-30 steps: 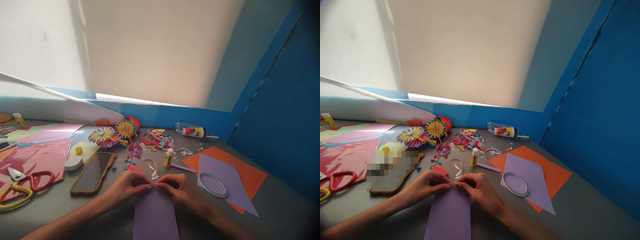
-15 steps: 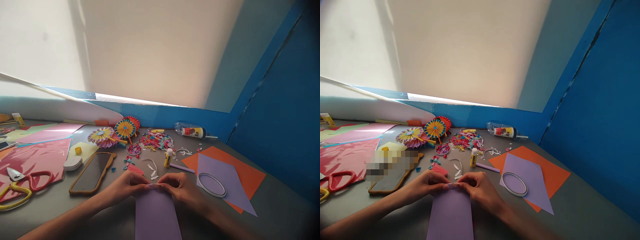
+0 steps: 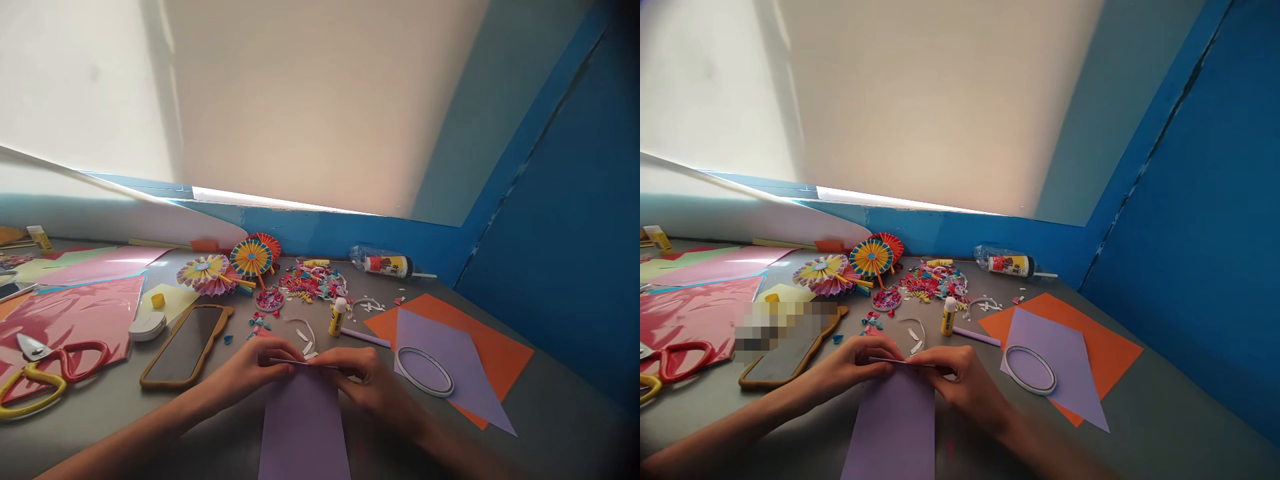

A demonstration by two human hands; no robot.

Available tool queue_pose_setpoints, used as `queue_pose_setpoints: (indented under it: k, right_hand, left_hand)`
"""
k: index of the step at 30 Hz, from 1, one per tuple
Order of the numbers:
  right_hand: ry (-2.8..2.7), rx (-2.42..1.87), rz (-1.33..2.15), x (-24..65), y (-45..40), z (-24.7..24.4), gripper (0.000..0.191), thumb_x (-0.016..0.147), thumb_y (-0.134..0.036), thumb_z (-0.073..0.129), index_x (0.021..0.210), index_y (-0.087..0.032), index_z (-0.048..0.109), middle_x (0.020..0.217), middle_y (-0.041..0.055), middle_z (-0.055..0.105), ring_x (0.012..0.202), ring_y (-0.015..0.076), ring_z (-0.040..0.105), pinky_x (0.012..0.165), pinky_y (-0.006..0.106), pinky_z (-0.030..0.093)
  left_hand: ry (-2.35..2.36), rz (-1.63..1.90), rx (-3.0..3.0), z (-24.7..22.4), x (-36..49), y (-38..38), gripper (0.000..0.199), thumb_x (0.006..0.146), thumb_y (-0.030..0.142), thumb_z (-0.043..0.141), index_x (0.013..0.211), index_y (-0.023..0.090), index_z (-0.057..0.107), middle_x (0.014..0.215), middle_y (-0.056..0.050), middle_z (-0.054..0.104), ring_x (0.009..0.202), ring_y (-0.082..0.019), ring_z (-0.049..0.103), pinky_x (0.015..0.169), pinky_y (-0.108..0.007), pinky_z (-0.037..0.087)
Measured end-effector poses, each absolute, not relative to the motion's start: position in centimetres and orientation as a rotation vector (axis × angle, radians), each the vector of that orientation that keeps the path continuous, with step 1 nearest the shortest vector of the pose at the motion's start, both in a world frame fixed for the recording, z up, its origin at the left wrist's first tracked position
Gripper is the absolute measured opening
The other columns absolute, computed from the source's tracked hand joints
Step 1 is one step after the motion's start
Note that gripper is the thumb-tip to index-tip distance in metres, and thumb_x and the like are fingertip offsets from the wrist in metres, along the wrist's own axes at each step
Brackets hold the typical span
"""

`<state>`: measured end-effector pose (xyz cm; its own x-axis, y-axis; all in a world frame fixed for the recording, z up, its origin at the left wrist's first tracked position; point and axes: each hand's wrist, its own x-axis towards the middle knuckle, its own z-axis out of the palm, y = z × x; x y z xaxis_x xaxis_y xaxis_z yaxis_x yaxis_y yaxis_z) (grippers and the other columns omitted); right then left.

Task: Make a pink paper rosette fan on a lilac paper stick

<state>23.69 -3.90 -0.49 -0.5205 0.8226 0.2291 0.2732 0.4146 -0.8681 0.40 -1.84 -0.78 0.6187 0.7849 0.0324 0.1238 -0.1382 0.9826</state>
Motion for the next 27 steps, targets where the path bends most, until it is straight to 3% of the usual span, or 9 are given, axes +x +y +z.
queue_pose_setpoints:
  k: [5, 12, 21, 27]
  right_hand:
    - [-2.111, -0.771, 0.905, 24.0, -3.6, -0.7, 0.024, 0.09, -0.018, 0.058, 0.108, -0.028, 0.07, 0.11, 0.0008, 0.069, 0.101, 0.0174, 0.063, 0.089, 0.027, 0.049]
    - [-1.818, -1.047, 1.248, 23.0, -4.1, -0.3, 0.018, 0.087, -0.032, 0.062, 0.098, -0.022, 0.071, 0.098, 0.0035, 0.071, 0.096, 0.0207, 0.065, 0.082, 0.028, 0.051]
    - [-1.796, -1.132, 1.334, 22.7, -4.4, 0.2, 0.024, 0.081, -0.04, 0.068, 0.094, -0.021, 0.073, 0.093, 0.0026, 0.072, 0.093, 0.0217, 0.064, 0.076, 0.025, 0.048]
    - [-1.799, -1.119, 1.338, 23.0, -4.3, -0.1, 0.023, 0.082, -0.039, 0.066, 0.091, -0.019, 0.074, 0.089, 0.0043, 0.073, 0.088, 0.021, 0.065, 0.072, 0.026, 0.048]
  left_hand:
    - [0.853, 0.655, 1.635, -0.4, 0.5, -1.6, 0.027, 0.082, 0.037, 0.065, 0.094, 0.014, 0.072, 0.091, -0.005, 0.07, 0.087, -0.019, 0.062, 0.073, -0.024, 0.043]
    - [0.825, 0.71, 1.69, -1.5, 0.5, -1.9, 0.031, 0.08, 0.037, 0.067, 0.101, 0.016, 0.07, 0.099, -0.007, 0.072, 0.097, -0.024, 0.064, 0.08, -0.027, 0.046]
    - [0.914, 0.628, 1.828, -1.9, 0.7, -1.7, 0.038, 0.084, 0.048, 0.058, 0.09, 0.014, 0.074, 0.076, -0.001, 0.067, 0.07, -0.014, 0.056, 0.058, -0.02, 0.036]
    - [0.818, 0.554, 1.863, -0.9, 0.4, -2.2, 0.033, 0.089, 0.04, 0.054, 0.111, 0.02, 0.07, 0.088, -0.003, 0.068, 0.078, -0.016, 0.057, 0.064, -0.022, 0.04]
